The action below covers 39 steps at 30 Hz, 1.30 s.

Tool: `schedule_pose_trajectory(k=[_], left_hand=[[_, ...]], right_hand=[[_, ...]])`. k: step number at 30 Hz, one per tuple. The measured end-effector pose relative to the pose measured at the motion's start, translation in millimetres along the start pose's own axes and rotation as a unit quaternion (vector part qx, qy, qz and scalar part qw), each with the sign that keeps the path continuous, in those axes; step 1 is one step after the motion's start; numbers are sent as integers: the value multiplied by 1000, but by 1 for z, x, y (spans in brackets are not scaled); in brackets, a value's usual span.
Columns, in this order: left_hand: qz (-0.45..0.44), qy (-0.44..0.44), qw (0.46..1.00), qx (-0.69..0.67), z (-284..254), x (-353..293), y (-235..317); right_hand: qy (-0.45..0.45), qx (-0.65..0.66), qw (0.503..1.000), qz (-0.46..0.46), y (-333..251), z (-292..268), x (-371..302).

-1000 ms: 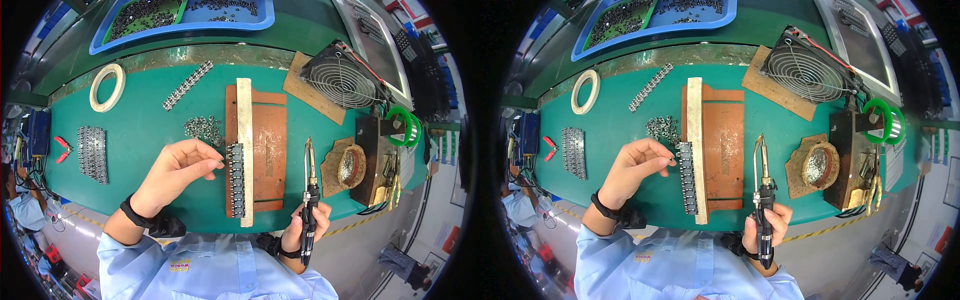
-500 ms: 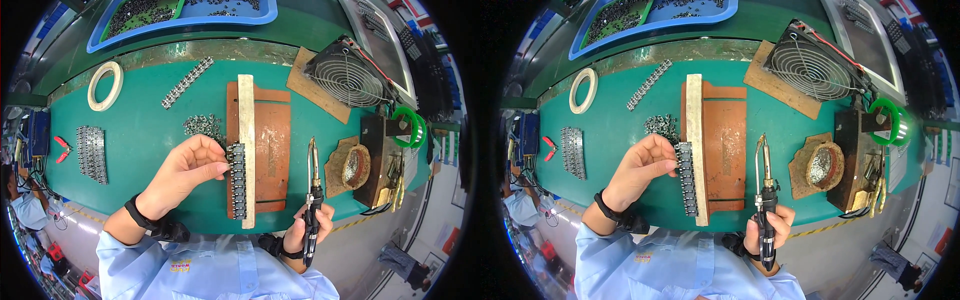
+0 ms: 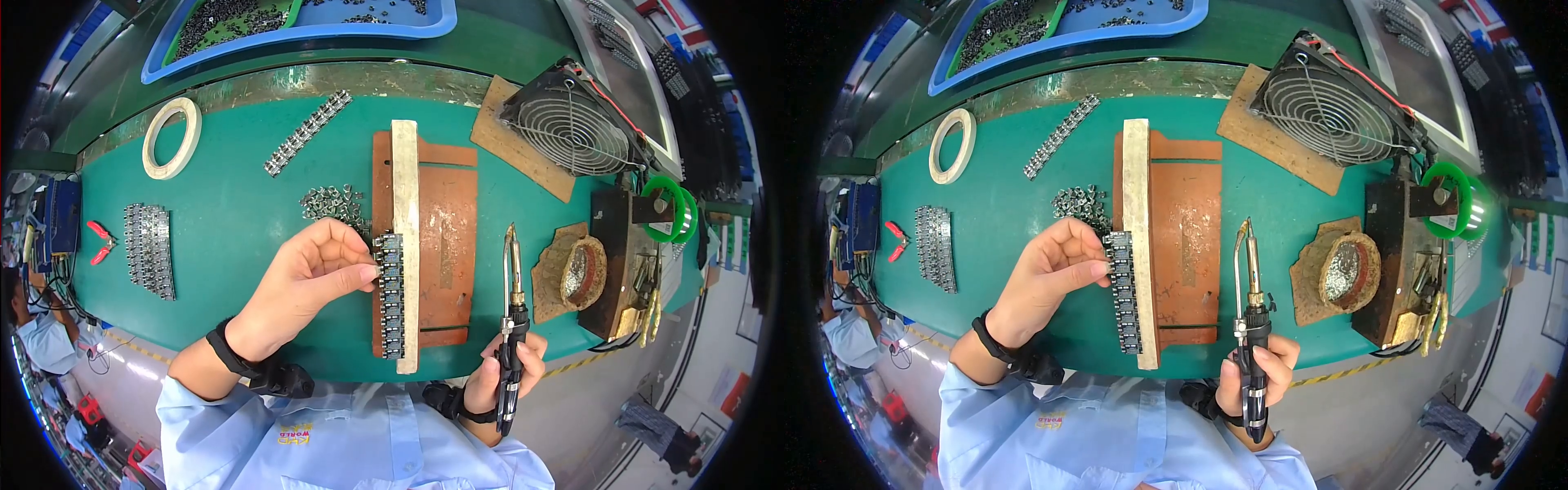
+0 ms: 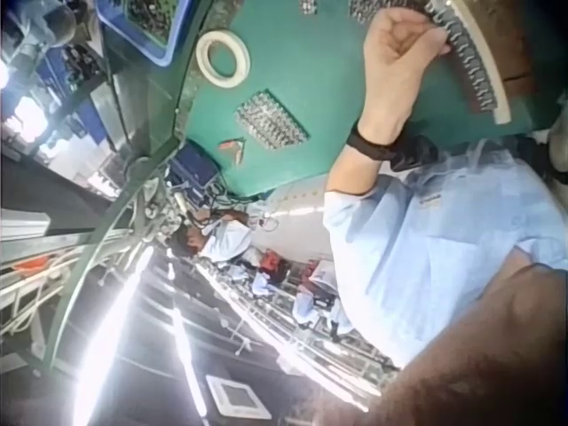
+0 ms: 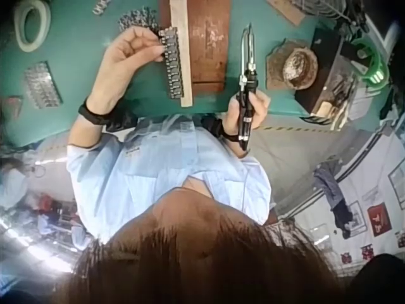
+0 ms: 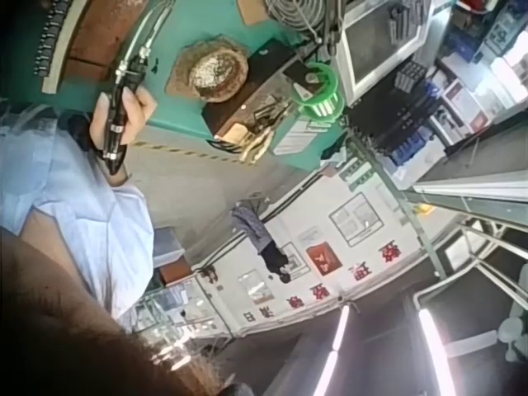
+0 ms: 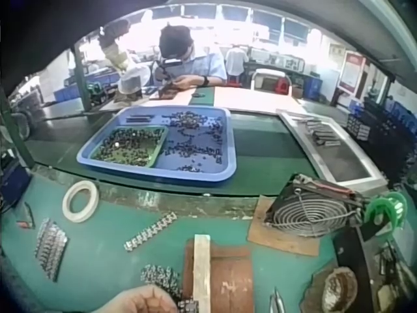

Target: The person picks up a metal component by hand, places it onto a circuit board, and solders it using a soldering iron, repeating the process for multiple boards.

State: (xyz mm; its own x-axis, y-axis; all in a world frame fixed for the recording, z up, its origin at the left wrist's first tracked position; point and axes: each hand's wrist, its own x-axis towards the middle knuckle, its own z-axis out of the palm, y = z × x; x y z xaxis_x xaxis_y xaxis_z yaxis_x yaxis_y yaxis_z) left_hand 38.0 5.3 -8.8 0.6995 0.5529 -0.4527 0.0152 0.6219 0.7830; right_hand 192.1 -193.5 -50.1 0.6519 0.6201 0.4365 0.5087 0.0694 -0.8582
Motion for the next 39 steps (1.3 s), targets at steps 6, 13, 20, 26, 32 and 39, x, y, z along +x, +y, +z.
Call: schedule_pose_trajectory(k=[6, 13, 20, 26, 32, 39], left_hand=[[-6, -1, 1000, -7, -1, 0, 0], [-24, -11, 999, -20, -4, 1, 1], [-28, 0, 999, -20, -5, 3, 1], [-17, -2, 1000, -22, -7, 3, -2], [-21, -3, 1000, -23, -5, 3, 1], [-22, -5, 1000, -18, -5, 3, 1]], right_hand=[[-8, 2, 1000, 3, -1, 0, 2], [-33, 19, 999, 10, -5, -11, -4], [-155, 132, 978, -33, -15, -17, 16], [-200, 138, 969, -32, -19, -11, 23], [-213, 112, 969, -47, -17, -5, 23], [-220, 102, 969, -45, -17, -3, 24]])
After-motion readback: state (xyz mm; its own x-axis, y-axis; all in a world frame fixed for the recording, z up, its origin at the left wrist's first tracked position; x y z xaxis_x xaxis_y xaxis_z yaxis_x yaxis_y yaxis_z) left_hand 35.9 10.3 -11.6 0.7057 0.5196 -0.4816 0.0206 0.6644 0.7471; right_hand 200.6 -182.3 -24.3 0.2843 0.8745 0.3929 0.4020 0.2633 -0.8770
